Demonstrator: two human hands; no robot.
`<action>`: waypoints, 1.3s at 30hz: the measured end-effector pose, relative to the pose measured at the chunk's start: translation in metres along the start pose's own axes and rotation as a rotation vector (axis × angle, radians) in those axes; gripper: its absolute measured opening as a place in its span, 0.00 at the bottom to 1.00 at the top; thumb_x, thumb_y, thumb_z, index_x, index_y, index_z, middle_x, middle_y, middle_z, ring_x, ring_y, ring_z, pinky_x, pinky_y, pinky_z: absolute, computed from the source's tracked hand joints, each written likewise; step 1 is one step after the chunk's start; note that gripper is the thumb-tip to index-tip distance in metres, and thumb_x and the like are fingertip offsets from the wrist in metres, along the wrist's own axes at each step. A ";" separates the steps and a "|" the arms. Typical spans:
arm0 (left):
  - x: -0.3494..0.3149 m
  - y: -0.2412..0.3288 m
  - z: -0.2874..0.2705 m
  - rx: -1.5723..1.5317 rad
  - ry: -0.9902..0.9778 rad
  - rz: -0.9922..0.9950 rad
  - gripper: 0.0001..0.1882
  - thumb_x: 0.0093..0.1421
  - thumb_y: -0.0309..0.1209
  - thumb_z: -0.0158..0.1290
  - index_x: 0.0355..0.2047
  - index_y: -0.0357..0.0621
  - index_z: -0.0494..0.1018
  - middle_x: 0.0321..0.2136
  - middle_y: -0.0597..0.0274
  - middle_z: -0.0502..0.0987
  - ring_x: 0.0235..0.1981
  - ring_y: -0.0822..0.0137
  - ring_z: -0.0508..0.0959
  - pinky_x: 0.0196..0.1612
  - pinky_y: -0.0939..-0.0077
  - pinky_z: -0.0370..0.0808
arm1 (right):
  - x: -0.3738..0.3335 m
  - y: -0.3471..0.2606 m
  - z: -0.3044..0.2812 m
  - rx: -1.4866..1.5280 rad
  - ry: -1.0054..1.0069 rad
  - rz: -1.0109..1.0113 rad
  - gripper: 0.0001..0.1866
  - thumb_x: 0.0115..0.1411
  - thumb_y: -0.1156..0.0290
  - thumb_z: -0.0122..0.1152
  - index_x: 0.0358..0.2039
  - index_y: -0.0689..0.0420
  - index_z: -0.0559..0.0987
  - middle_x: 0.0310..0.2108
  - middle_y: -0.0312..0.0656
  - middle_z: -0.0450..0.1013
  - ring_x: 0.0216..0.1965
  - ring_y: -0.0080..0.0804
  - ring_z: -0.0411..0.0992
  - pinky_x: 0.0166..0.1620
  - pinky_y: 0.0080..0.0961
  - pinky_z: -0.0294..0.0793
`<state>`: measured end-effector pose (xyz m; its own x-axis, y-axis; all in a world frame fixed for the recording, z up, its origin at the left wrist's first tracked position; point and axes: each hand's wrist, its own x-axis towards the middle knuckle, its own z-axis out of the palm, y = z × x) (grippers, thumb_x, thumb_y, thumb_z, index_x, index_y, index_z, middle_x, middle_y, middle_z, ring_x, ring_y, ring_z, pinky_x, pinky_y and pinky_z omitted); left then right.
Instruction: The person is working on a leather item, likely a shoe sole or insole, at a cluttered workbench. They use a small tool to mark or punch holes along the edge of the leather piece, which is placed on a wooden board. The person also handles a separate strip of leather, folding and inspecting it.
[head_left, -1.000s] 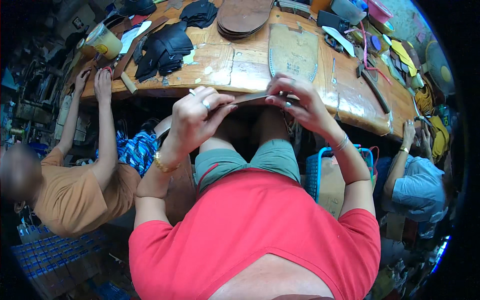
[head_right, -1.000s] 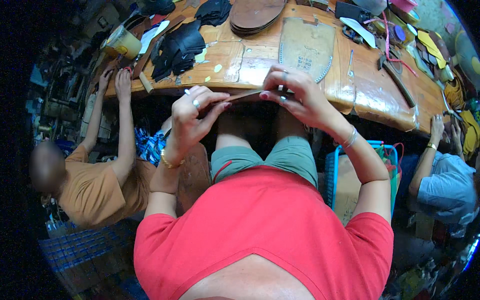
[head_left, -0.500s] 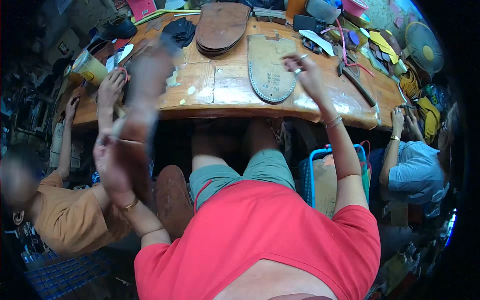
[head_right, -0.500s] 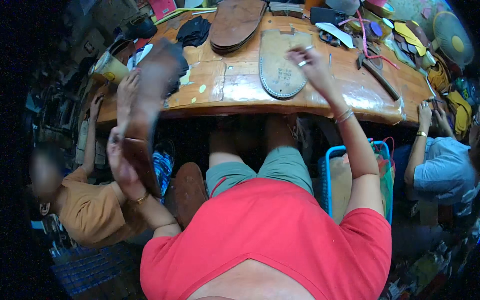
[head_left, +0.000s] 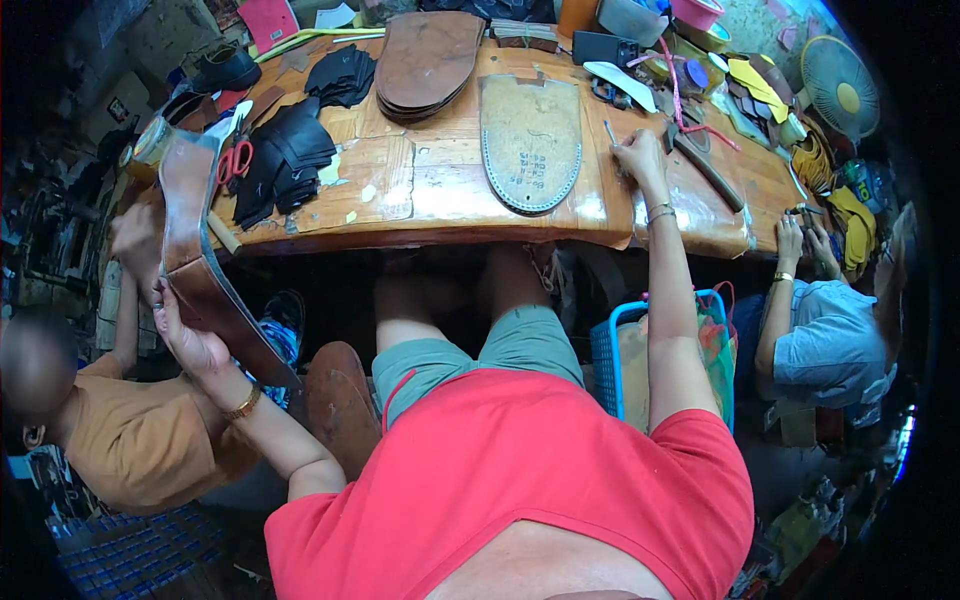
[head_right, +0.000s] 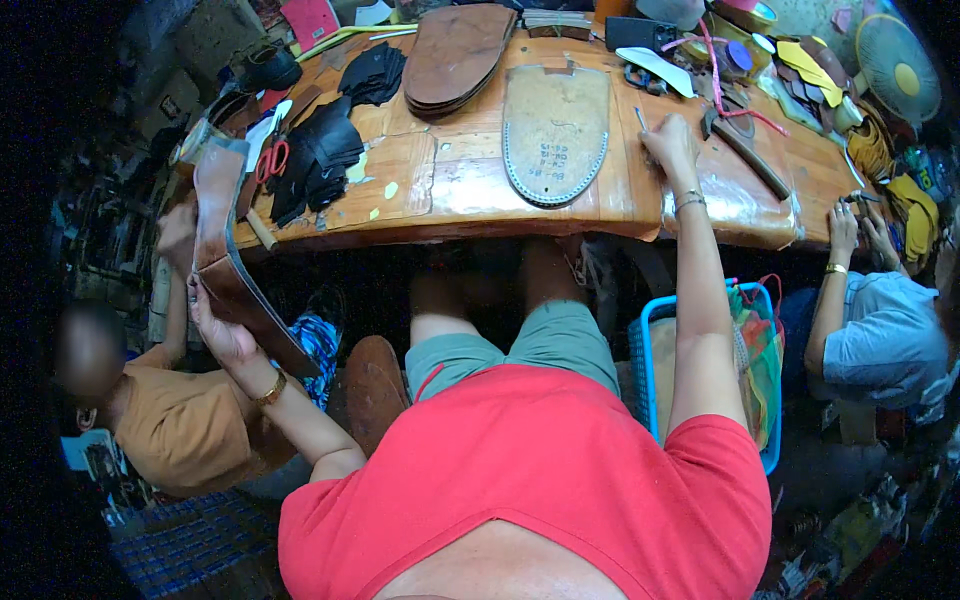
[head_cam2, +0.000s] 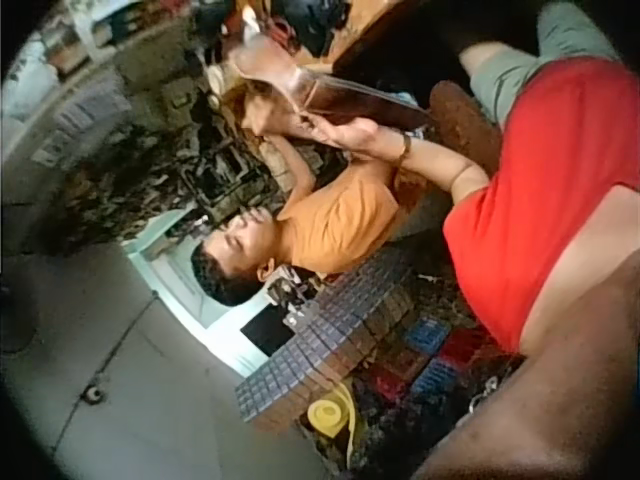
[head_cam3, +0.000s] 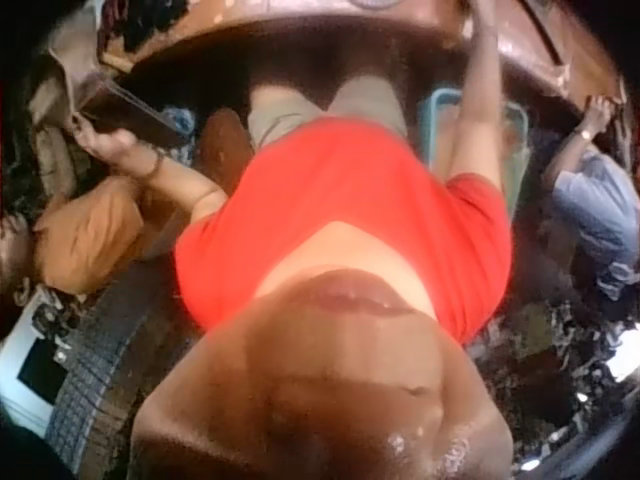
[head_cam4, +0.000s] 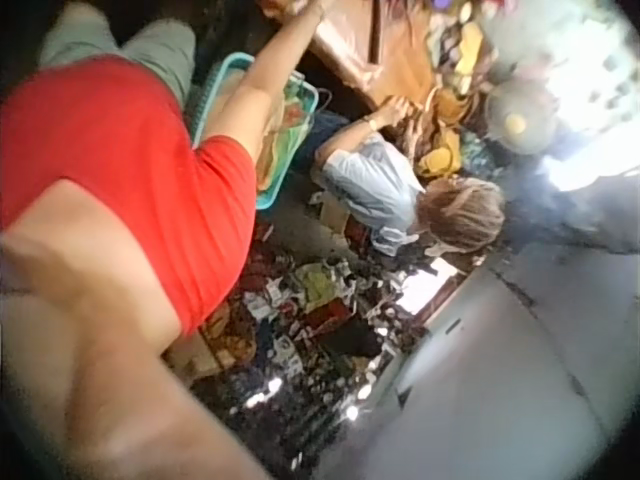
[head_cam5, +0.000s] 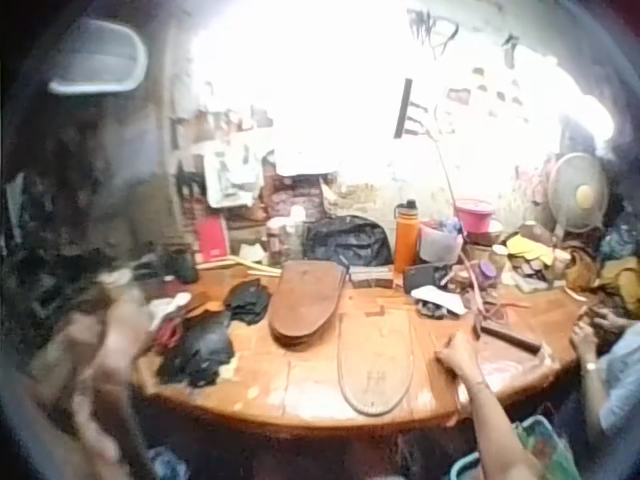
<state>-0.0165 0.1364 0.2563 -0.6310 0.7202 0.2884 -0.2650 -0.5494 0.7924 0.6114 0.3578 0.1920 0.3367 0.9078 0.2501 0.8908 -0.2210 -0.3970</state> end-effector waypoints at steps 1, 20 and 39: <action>0.003 -0.002 -0.001 0.008 0.038 0.007 0.12 0.64 0.28 0.49 0.47 0.42 0.71 0.46 0.61 0.76 0.47 0.69 0.75 0.53 0.76 0.70 | 0.006 -0.001 -0.002 -0.022 -0.039 -0.006 0.15 0.41 0.63 0.65 0.19 0.64 0.78 0.27 0.55 0.76 0.31 0.49 0.77 0.34 0.38 0.75; 0.002 -0.031 0.037 0.415 0.279 0.536 0.13 0.62 0.27 0.51 0.44 0.31 0.71 0.45 0.54 0.74 0.46 0.67 0.73 0.51 0.74 0.70 | 0.007 0.023 0.008 1.482 -0.083 0.095 0.25 0.57 0.83 0.51 0.56 0.63 0.59 0.28 0.51 0.74 0.20 0.27 0.73 0.23 0.25 0.78; 0.018 -0.053 0.038 0.368 0.491 0.678 0.27 0.54 0.16 0.56 0.53 0.32 0.60 0.41 0.50 0.74 0.42 0.61 0.75 0.48 0.73 0.73 | 0.014 -0.021 0.008 1.216 0.004 -0.229 0.11 0.58 0.72 0.60 0.39 0.63 0.75 0.33 0.42 0.79 0.29 0.22 0.77 0.30 0.14 0.76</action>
<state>0.0141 0.1943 0.2396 -0.8283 -0.0147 0.5601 0.4715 -0.5583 0.6826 0.5949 0.3775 0.1969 0.2133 0.8805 0.4233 0.0681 0.4188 -0.9055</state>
